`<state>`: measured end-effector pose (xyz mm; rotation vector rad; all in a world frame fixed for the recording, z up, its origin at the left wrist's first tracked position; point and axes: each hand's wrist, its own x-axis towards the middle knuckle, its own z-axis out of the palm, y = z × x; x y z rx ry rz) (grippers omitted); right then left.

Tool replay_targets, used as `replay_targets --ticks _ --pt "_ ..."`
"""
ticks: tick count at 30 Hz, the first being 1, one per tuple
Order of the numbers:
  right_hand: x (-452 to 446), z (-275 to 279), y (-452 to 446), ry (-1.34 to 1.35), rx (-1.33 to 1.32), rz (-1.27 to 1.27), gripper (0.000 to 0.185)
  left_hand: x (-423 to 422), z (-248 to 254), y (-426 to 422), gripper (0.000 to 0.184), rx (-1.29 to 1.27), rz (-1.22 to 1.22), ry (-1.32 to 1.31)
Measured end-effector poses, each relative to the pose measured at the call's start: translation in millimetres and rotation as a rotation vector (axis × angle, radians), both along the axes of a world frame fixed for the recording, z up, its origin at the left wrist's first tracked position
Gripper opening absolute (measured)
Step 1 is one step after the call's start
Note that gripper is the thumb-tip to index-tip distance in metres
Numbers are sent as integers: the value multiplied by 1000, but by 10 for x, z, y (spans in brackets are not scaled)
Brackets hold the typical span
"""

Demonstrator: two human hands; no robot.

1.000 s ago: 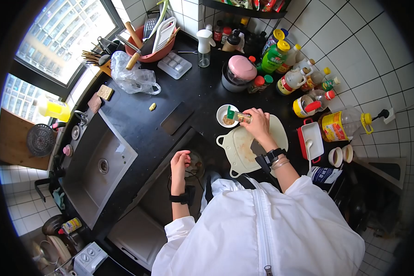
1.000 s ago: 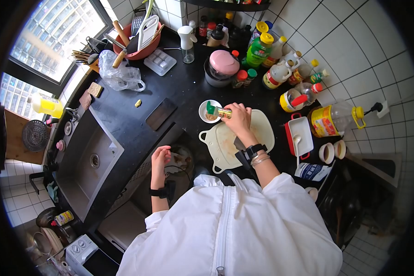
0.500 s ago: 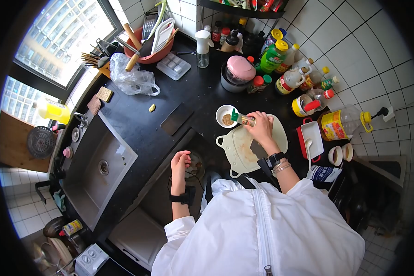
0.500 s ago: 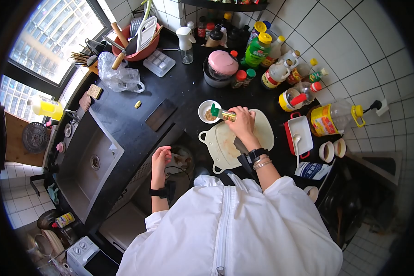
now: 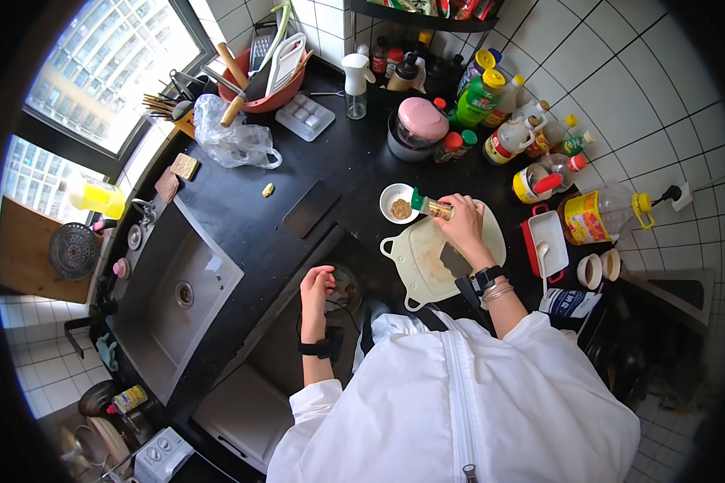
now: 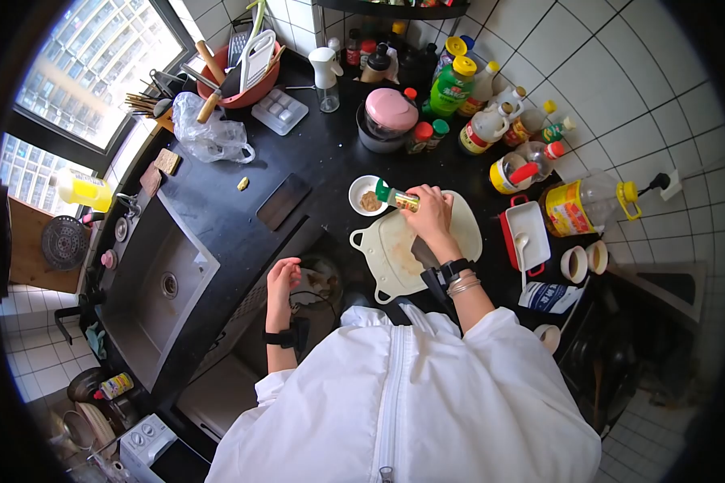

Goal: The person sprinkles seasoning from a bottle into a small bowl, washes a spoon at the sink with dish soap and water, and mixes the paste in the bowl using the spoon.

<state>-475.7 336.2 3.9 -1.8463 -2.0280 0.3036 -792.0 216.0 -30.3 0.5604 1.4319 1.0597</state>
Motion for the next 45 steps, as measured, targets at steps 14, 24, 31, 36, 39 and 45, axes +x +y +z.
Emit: replay_targets --ticks 14,24,31,36,39,45 --pt "-140 44 49 22 75 -62 32 6 -78 3 18 9 -14 -19" --pt "-188 15 -2 30 37 -79 33 25 -58 28 19 5 -20 -14" --pt "-229 -2 29 41 44 -76 32 37 -83 19 18 6 -28 -16" --pt "-180 -8 49 15 18 -41 32 2 -128 -15 18 5 -50 -5" --pt "-96 -27 27 1 -21 -51 33 -15 -128 -14 18 9 -35 -15" --pt "-14 13 -14 2 -41 -90 32 25 -75 26 18 -5 -31 -7"
